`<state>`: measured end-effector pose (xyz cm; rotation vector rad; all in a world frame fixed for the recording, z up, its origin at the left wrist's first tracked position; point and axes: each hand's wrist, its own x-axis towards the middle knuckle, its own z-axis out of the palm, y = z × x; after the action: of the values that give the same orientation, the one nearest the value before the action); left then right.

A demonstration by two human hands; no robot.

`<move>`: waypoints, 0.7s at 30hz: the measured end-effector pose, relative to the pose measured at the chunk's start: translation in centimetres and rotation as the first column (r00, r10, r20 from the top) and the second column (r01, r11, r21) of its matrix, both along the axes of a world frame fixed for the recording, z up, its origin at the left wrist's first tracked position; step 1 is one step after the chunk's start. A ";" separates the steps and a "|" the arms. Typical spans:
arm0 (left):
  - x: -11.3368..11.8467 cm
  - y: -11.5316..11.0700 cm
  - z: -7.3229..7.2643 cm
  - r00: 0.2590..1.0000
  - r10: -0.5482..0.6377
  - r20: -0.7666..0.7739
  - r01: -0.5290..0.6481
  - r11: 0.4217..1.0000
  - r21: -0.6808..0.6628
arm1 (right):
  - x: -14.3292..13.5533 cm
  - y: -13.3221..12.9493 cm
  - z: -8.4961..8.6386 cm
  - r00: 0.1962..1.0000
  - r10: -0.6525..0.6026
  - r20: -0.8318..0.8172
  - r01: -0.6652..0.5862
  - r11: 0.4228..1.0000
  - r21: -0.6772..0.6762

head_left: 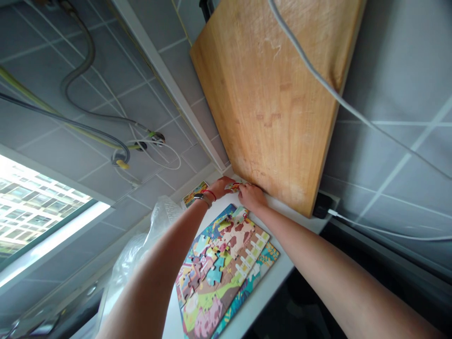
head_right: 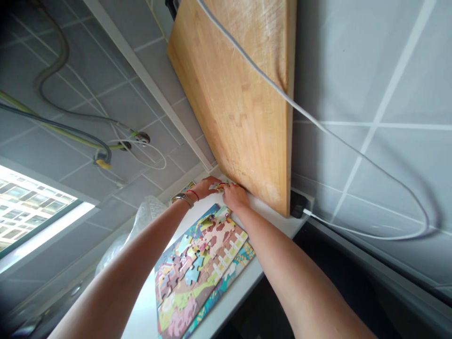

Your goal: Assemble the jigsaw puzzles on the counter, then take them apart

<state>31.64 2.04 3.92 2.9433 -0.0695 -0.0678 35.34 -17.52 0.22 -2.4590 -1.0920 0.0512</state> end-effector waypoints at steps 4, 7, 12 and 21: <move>0.8 -0.8 -0.6 1.000 0.008 0.018 -0.008 0.999 0.037 | -0.2 -0.2 0.2 1.000 0.005 0.007 -0.005 1.000 0.009; 1.2 -1.2 -0.4 0.998 0.051 0.025 -0.053 0.996 0.074 | -0.4 -0.3 0.3 1.000 0.004 0.014 -0.004 1.000 0.014; 0.4 -1.3 0.2 0.978 0.206 0.043 -0.210 0.966 0.149 | -0.3 -0.3 0.3 1.000 0.025 0.015 -0.025 0.999 0.033; -0.6 -1.8 -0.5 0.889 0.458 0.029 -0.454 0.871 0.187 | 0.0 -0.4 -0.1 0.995 0.096 0.035 -0.098 0.994 0.044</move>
<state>30.99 0.26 3.45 3.0557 0.6717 -0.0295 35.35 -17.89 0.15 -2.3728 -1.2131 0.0161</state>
